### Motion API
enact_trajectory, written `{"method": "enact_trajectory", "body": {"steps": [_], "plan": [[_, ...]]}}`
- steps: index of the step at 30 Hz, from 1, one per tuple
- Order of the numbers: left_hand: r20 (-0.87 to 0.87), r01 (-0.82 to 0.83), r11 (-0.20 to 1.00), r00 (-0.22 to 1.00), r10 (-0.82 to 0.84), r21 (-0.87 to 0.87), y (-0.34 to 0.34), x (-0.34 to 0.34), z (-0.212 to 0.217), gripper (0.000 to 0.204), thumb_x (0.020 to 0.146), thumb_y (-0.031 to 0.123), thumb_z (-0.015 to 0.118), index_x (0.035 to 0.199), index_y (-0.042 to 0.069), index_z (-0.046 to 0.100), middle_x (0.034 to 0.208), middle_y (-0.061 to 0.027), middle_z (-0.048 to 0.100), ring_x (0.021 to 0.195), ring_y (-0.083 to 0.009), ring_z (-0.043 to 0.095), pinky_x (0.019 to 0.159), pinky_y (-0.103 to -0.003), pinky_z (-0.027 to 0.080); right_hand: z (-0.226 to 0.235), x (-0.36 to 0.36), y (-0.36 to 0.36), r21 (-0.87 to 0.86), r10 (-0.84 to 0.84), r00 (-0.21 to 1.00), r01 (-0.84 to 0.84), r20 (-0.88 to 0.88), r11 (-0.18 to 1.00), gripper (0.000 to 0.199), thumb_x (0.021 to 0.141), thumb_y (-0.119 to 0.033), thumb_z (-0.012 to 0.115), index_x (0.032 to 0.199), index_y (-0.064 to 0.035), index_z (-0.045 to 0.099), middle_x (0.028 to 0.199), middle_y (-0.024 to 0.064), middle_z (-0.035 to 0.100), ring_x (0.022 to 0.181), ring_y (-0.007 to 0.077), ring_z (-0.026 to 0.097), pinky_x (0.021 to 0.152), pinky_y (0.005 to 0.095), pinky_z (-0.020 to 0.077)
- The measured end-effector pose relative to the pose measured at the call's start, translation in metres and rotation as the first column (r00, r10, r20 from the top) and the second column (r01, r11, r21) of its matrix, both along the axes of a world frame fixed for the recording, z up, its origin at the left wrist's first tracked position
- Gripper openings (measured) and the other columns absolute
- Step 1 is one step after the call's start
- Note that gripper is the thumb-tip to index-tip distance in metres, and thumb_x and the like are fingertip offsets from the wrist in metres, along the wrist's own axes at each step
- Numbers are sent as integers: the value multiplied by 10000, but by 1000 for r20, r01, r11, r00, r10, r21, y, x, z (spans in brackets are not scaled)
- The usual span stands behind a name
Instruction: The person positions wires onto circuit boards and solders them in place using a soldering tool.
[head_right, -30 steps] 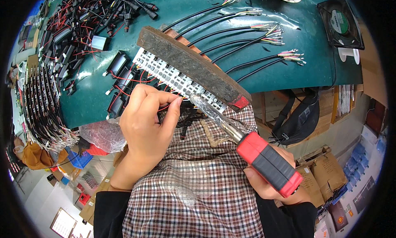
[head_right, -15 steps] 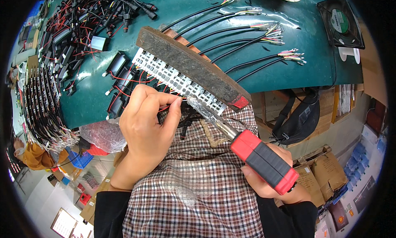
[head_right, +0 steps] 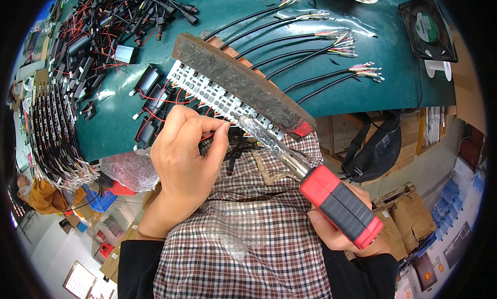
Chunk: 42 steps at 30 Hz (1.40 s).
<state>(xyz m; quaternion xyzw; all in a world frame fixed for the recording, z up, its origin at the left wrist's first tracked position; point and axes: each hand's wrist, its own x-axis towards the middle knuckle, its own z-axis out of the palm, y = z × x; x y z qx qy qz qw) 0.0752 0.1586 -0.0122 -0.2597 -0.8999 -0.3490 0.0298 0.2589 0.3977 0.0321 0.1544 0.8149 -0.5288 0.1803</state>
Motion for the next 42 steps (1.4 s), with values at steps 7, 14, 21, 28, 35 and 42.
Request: {"method": "enact_trajectory", "body": {"steps": [7,14,21,28,35,42], "plan": [[-2,9,1000,1000,-9,-27,-4,-1,-2,199,733,57,815,831,90,644,813,-60,541,714,-248,587,589,-382,469,4,-7,-3,-141,-109,991,119,78,983,195,789,-94,769,964,-28,716,842,91,694,733,262,687,686,361,534],[61,-71,995,995,75,-66,-16,-9,21,110,877,125,783,974,89,743,793,-54,698,697,-213,647,633,-348,506,3,-3,-9,-193,-134,990,138,35,971,236,980,-213,622,911,-71,446,803,79,512,536,92,407,505,239,389],[-370,-591,694,804,466,-411,-144,-88,-4,200,874,157,763,1070,121,739,1054,-83,673,993,-298,624,896,-423,491,-1,-2,-9,-247,-169,985,169,21,954,243,992,-215,627,915,-70,447,780,62,473,526,94,399,488,240,374],[-232,-497,780,868,440,-380,-191,-111,-20,258,860,262,825,1066,122,756,1136,-63,638,1066,-291,589,937,-427,451,-6,0,-11,-218,-149,989,145,-4,965,255,994,-228,636,921,-79,442,782,63,476,530,94,404,482,241,373],[-376,-369,818,903,205,-441,-179,-102,-23,169,949,195,729,1014,55,661,1172,-80,661,1078,-288,592,917,-439,437,-3,-6,-18,-200,-147,989,142,-7,969,253,995,-232,635,918,-85,443,780,59,474,544,94,408,489,240,375],[-104,-385,904,923,371,-186,-132,-76,-11,105,997,105,666,1069,31,646,839,-79,708,773,-224,674,772,-359,516,-7,-3,-18,-204,-163,987,163,20,965,245,995,-228,635,923,-90,446,782,52,476,553,94,406,500,240,373]]}}
